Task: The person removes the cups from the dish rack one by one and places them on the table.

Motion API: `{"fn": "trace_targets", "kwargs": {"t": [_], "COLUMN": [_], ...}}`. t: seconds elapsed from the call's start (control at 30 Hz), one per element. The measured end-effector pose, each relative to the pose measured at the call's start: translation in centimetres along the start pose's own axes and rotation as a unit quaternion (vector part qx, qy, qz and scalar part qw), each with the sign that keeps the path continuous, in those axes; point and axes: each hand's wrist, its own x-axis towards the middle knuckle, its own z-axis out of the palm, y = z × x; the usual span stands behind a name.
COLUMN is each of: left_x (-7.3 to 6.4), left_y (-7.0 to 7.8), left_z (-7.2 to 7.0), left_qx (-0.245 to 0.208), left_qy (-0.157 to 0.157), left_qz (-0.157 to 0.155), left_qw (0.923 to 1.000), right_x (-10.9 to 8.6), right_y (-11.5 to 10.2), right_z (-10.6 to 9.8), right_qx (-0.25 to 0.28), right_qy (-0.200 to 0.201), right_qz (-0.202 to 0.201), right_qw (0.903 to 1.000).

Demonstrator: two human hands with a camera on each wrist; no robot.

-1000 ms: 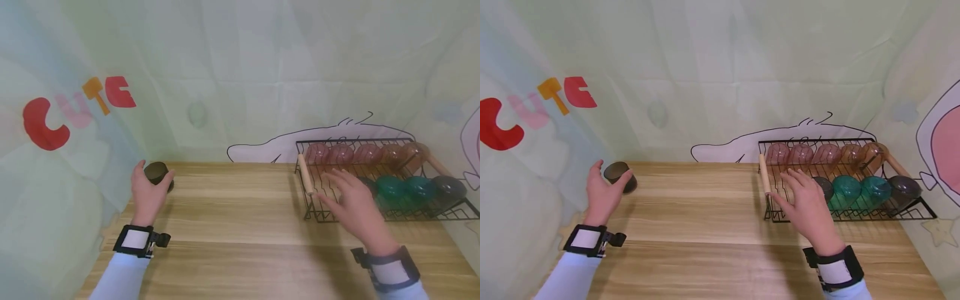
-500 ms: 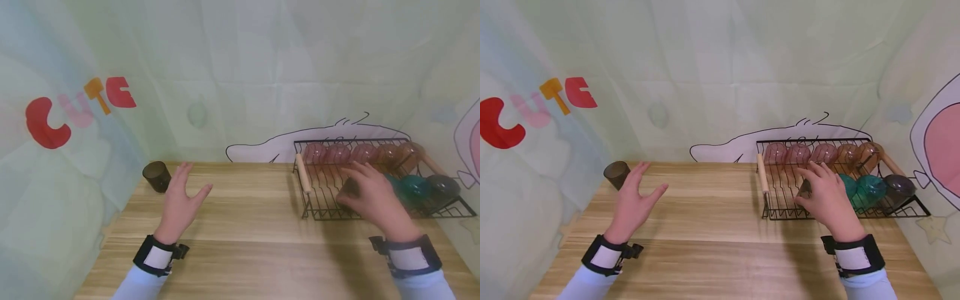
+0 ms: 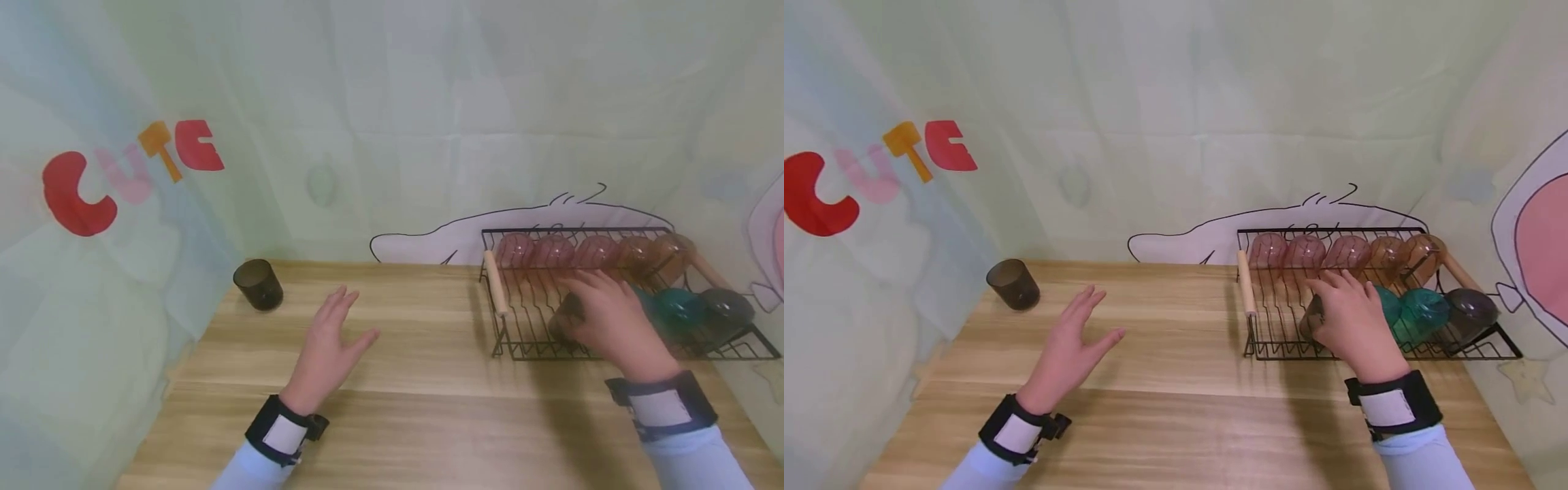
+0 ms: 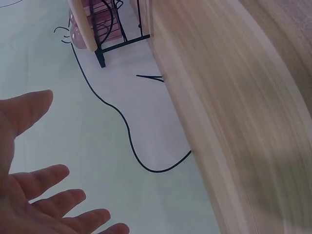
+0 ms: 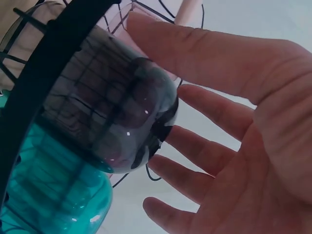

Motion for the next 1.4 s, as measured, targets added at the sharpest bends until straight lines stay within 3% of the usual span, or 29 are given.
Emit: {"fn": "trace_targets", "kwargs": {"t": [0.27, 0.57, 0.87, 1.13, 1.4], "left_x": [-0.3, -0.9, -1.1, -1.3, -1.1], "left_y": [-0.1, -0.3, -0.4, -0.2, 0.5], "left_z": [0.7, 1.1, 1.2, 1.3, 1.3], "left_qx": [0.000, 0.002, 0.004, -0.012, -0.053], "left_qy": [-0.025, -0.062, -0.082, -0.088, -0.099], "left_qz": [-0.012, -0.039, -0.044, -0.049, -0.069], "left_qw": [0.9996, 0.9973, 0.9956, 0.9949, 0.9913], "right_x": [-0.1, -0.2, -0.2, -0.4, -0.4], "right_y": [0.3, 0.2, 0.4, 0.0, -2.9], "right_z": [0.6, 0.3, -0.1, -2.0, -2.4], "right_qx": [0.007, 0.015, 0.027, 0.041, 0.086], "right_qy": [-0.041, -0.055, -0.050, 0.012, 0.104], "right_qz": [0.022, 0.017, 0.017, 0.008, 0.015], "right_qw": [0.9989, 0.9982, 0.9982, 0.9990, 0.9908]}}
